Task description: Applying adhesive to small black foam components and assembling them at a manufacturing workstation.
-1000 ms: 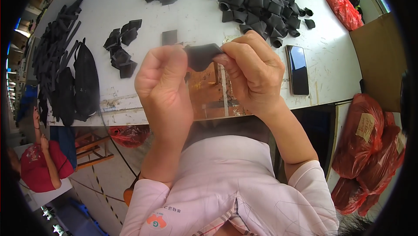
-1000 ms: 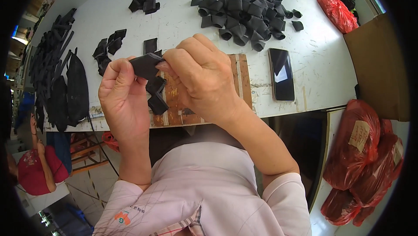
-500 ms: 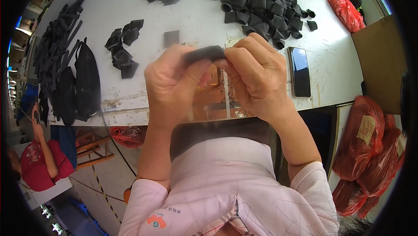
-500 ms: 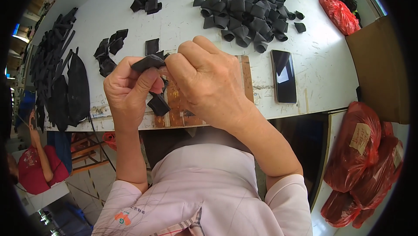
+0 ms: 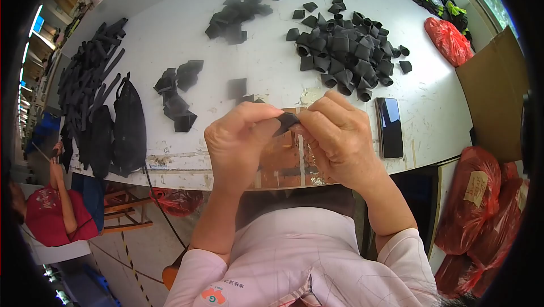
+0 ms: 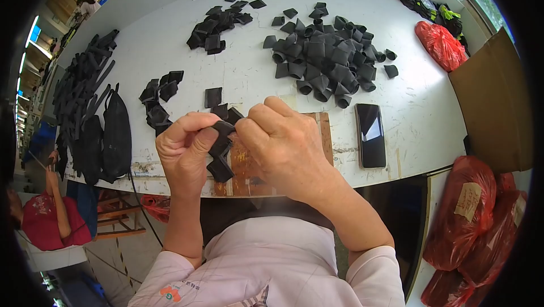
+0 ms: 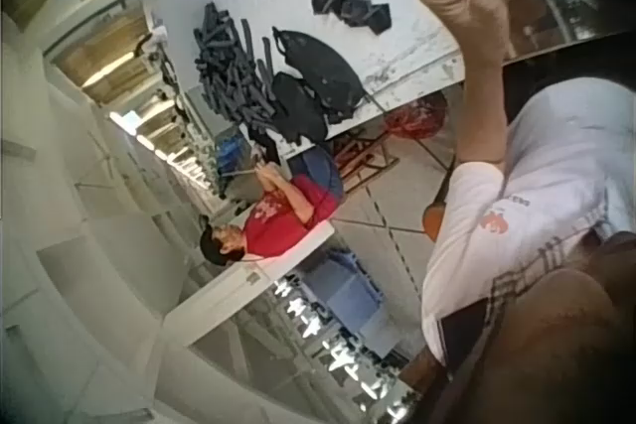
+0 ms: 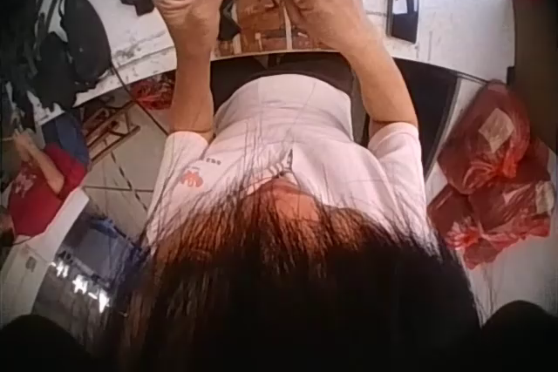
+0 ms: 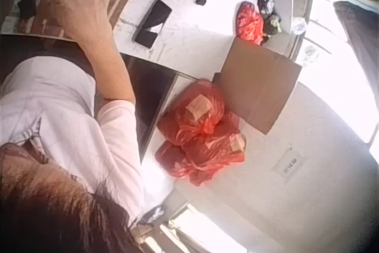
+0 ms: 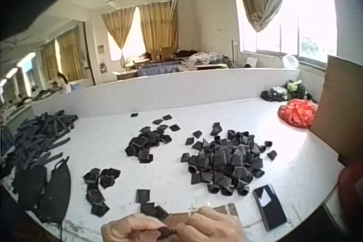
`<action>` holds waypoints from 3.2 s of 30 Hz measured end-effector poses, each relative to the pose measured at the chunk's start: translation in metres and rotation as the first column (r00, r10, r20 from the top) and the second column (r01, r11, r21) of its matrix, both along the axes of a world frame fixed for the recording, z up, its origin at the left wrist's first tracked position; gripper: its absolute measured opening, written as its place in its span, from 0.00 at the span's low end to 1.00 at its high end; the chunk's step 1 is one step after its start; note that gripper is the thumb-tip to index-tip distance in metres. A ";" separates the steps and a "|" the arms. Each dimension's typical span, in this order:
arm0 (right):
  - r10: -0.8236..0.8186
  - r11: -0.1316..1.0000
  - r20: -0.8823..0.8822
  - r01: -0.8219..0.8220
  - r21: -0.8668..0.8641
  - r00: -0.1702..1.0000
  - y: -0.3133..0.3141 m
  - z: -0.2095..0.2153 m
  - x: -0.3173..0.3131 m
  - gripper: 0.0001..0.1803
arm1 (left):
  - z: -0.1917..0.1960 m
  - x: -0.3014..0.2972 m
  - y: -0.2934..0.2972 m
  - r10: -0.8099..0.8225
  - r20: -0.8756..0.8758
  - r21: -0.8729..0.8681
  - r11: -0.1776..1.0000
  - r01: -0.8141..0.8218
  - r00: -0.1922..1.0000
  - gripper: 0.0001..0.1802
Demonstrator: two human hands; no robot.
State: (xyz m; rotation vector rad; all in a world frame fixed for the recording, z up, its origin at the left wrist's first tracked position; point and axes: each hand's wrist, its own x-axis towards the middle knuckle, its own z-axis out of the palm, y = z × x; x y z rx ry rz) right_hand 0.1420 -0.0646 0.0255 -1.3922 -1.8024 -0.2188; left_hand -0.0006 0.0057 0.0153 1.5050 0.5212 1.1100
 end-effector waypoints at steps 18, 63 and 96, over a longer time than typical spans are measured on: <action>-0.060 0.980 -0.933 -0.155 -0.122 0.356 0.025 0.015 0.039 0.18 | -0.088 0.006 0.063 0.095 -0.321 -0.051 0.992 -0.118 0.942 0.12; -0.215 0.716 -0.975 -0.688 -0.118 -0.056 -0.045 -0.071 -0.032 0.04 | -0.041 -0.059 -0.009 -0.508 -0.097 -0.724 0.626 0.289 0.856 0.06; -0.376 0.925 -0.494 0.281 -0.257 0.784 -0.035 -0.082 -0.046 0.09 | -0.048 -0.048 -0.036 -0.198 -0.294 -0.509 0.860 0.022 0.935 0.03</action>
